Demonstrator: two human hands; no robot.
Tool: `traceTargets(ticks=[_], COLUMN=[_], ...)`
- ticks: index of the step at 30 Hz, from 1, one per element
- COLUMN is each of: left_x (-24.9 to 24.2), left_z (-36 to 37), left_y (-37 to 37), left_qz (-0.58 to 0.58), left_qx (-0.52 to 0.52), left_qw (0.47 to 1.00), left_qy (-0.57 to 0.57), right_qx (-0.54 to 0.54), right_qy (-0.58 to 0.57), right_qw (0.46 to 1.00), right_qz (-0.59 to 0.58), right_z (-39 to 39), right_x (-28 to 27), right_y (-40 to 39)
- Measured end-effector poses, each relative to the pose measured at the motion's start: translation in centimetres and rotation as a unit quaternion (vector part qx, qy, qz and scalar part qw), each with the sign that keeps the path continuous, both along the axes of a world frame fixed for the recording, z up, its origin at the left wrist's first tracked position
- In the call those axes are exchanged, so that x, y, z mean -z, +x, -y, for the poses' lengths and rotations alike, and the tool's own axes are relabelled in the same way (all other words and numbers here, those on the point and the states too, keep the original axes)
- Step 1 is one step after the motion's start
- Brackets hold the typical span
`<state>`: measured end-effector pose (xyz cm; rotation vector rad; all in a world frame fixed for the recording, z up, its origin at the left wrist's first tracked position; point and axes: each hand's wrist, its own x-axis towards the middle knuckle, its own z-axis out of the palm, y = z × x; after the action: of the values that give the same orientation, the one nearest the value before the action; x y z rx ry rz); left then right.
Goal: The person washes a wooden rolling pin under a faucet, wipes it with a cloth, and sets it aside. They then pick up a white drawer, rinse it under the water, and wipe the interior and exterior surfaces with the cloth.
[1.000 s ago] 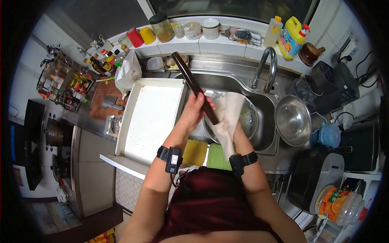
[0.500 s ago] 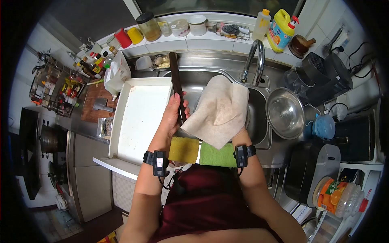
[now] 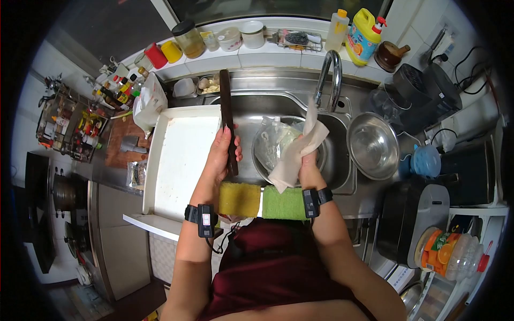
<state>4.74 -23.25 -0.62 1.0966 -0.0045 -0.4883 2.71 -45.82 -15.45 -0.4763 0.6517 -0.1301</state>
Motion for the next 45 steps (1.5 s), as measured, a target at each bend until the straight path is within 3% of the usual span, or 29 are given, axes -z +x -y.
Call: traceTargets(ticks=[2,6,9,12,19,22,25,28,31,35,38,41,44,45], left_x=[0.0,-0.1,-0.4,-0.5,0.0,0.7,0.7,0.4,0.7,1.7,0.5,2.5,2.7,2.1], left_z=[0.1,0.5,0.7,0.9,2.6,3.9,5.4,5.7,4.3,4.3,4.3,3.6,4.0,4.0], left_y=[-0.2,-0.7,-1.0,-1.1,-1.9,-2.5,-3.4,-4.5,-4.6,-5.2,-5.5,-6.1,-6.6,-6.5], left_qz=[-0.002,0.0,0.0,0.028,0.022,0.082,0.139,0.168,0.031,0.0,-0.173,-0.354,-0.365,-0.288], left_qx=[0.013,0.035,0.047,0.074,0.167,0.256,0.223,0.207,0.264,0.271,0.3,0.331,0.325,0.332], left_qw=[1.0,0.999,0.998,0.995,0.978,0.907,0.869,0.896,0.895,0.92,0.925,0.861,0.853,0.898], left_qy=[0.008,0.02,0.028,0.057,0.121,0.324,0.419,0.356,0.359,0.282,0.158,-0.155,-0.185,-0.03], right_qx=[0.029,0.035,-0.012,-0.1,-0.026,-0.026,-0.019,-0.018,-0.022,-0.026,-0.03,-0.028,-0.024,-0.022], right_qy=[0.023,0.06,0.055,0.159,0.137,0.102,0.077,0.072,0.085,0.094,0.095,0.094,0.085,0.091], right_qw=[0.999,0.996,0.985,0.933,0.969,0.977,0.983,0.983,0.98,0.977,0.977,0.978,0.978,0.978], right_qz=[0.003,0.06,0.164,0.308,0.205,0.183,0.167,0.17,0.179,0.189,0.189,0.185,0.187,0.184], right_z=[-0.8,-0.7,-0.5,-0.5,-1.7,-2.9,-3.8,-3.1,-1.2,0.4,0.8,1.2,2.0,2.3], right_x=[-3.3,-3.0,-3.9,-5.6,-4.3,-4.3,-4.4,-4.6,-4.8,-4.4,-4.3,-4.4,-4.6,-4.6], right_y=[-0.4,-0.2,-0.2,-1.3,0.3,2.0,3.5,3.9,3.6,2.8,2.0,1.0,0.6,0.4])
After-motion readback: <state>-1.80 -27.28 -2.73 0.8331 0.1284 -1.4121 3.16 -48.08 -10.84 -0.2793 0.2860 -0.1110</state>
